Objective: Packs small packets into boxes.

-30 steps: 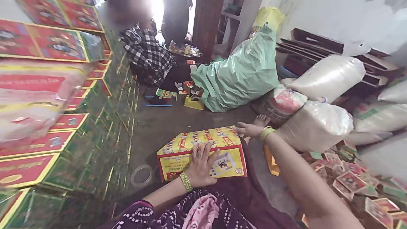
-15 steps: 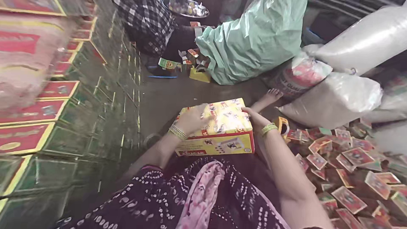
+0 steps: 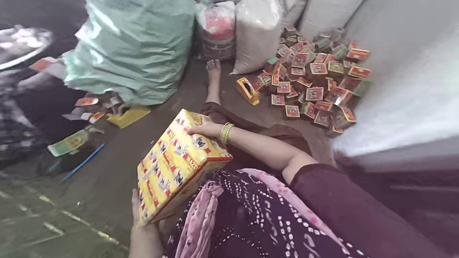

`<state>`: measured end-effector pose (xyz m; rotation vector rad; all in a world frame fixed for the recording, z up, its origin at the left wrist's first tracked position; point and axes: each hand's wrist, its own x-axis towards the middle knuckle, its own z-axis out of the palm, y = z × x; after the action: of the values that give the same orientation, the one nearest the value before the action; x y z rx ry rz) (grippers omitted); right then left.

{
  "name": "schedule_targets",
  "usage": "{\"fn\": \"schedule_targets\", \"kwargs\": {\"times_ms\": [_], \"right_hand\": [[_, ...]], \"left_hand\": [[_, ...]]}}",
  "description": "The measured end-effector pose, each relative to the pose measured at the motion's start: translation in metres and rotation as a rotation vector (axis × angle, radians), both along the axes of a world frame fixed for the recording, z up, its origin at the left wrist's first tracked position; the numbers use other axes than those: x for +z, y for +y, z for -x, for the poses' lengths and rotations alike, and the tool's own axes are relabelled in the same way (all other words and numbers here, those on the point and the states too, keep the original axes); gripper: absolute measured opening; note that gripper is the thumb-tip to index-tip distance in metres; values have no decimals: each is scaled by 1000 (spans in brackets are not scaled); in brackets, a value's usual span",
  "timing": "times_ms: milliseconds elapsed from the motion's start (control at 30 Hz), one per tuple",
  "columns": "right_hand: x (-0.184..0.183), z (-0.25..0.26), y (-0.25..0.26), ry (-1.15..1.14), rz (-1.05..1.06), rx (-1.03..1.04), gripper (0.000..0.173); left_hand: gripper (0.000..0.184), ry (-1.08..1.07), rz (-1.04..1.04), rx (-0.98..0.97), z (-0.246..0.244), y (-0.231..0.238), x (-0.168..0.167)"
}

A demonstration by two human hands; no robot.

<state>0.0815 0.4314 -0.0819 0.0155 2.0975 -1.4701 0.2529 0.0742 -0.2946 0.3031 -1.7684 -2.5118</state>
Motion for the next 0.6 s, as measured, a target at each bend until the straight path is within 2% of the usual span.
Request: {"fn": "schedule_targets", "kwargs": {"times_ms": [33, 67, 167, 233, 300, 467, 533, 600], "right_hand": [[2, -3, 4, -2, 12, -17, 108], [3, -4, 8, 0, 23, -30, 107], [8, -9, 24, -9, 143, -73, 101], [5, -12, 44, -19, 232, -98, 103], [-4, -17, 68, -34, 323, -118, 104], [-16, -44, 137, -15, 526, -252, 101], [-20, -61, 158, 13, 576, -329, 93], [-25, -78, 170, 44, 589, -414, 76]], "left_hand": [[55, 39, 18, -27, -2, -5, -6], [54, 11, 21, 0, 1, -1, 2], [55, -134, -65, 145, 28, 33, 66], [54, -61, -138, 85, 38, 34, 84], [51, -30, -96, 81, 51, 39, 106], [44, -66, -95, -64, 74, 71, 154], [44, -98, -173, -138, 76, 92, 166], [44, -87, -253, -174, 78, 110, 177]]}}
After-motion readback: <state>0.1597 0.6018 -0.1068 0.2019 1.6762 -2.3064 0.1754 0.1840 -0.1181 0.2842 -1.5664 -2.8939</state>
